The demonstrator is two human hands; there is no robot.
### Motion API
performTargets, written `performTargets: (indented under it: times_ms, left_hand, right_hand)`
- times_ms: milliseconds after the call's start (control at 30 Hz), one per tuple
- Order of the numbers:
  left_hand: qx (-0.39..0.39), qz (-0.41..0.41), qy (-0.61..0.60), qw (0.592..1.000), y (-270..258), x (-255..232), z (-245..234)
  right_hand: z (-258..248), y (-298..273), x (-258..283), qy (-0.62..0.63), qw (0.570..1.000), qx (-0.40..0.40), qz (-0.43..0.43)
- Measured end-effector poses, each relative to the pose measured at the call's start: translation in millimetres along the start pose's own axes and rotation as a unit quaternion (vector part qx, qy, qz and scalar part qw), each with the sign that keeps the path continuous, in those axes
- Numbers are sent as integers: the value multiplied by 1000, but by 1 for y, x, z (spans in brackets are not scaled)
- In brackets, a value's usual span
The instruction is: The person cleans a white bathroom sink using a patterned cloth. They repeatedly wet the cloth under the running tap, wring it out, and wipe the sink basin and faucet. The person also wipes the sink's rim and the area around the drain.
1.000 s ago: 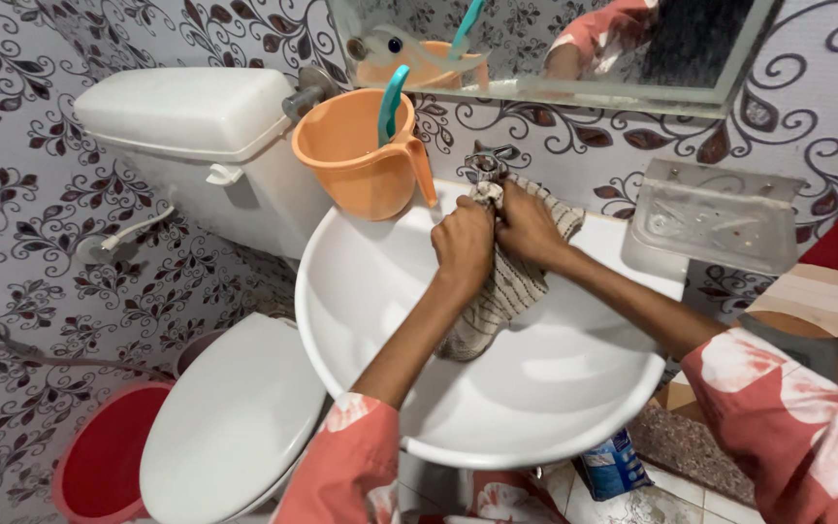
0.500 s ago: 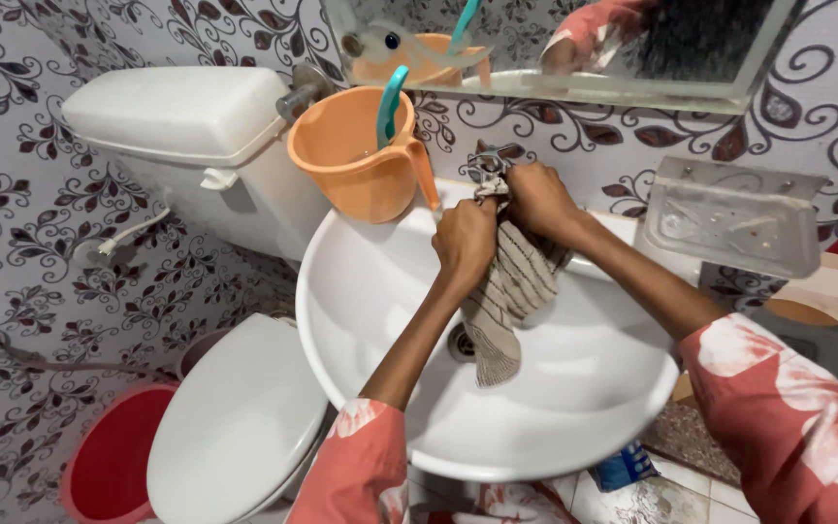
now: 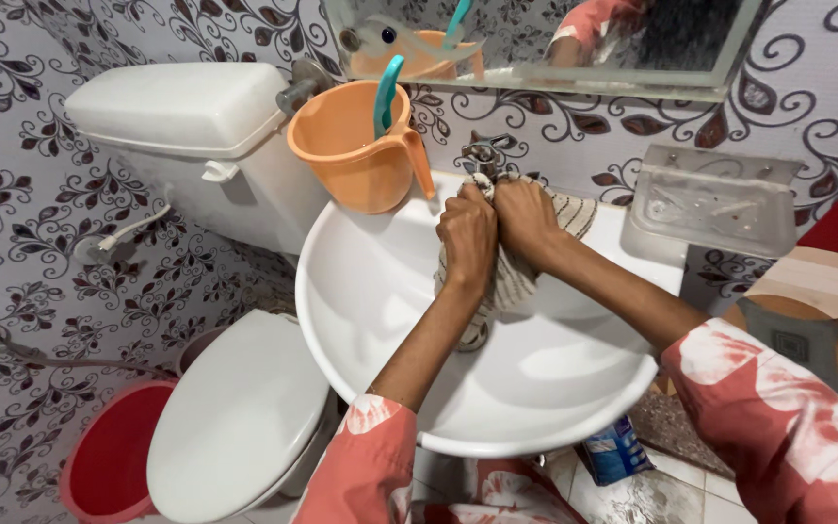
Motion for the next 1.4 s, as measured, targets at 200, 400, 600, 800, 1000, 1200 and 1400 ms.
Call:
performTargets:
  times_ms: [200,400,600,800,1000,1200,1400]
  left_hand:
    - [181,-136,-419,879,16,6,62]
    - [327,-198,-501,776,34,3,96]
    - [236,-223,-452,831,26,12,47]
    - [34,-74,-206,975,16,-1,15]
    - [-75,39,157,984,0,7,-39]
    - [-13,-3,-33,999,3,1,-12]
    - [193,-140,-448,862,28,1,57]
  right_hand:
    - [0,13,-20,167,984,-4,57]
    - [9,39,-34,217,972,42,82]
    - [-5,26,-27,174,984,-23,41]
    - [-23,7,-4,73,995,-63,31]
    - [-31,-7,11,60,996,-63,24]
    - [-43,0,9,247,962,-113,26]
    - [-9,27,-23,412,907,-49,74]
Point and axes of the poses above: each hand's wrist, its own y-axis towards the middle knuckle, its own z-axis out of the palm, x = y × z, the point moved 6 cm from there along y, towards the middle knuckle, and after that the axes turned 9 degrees about -x, right-handed, at the moved point
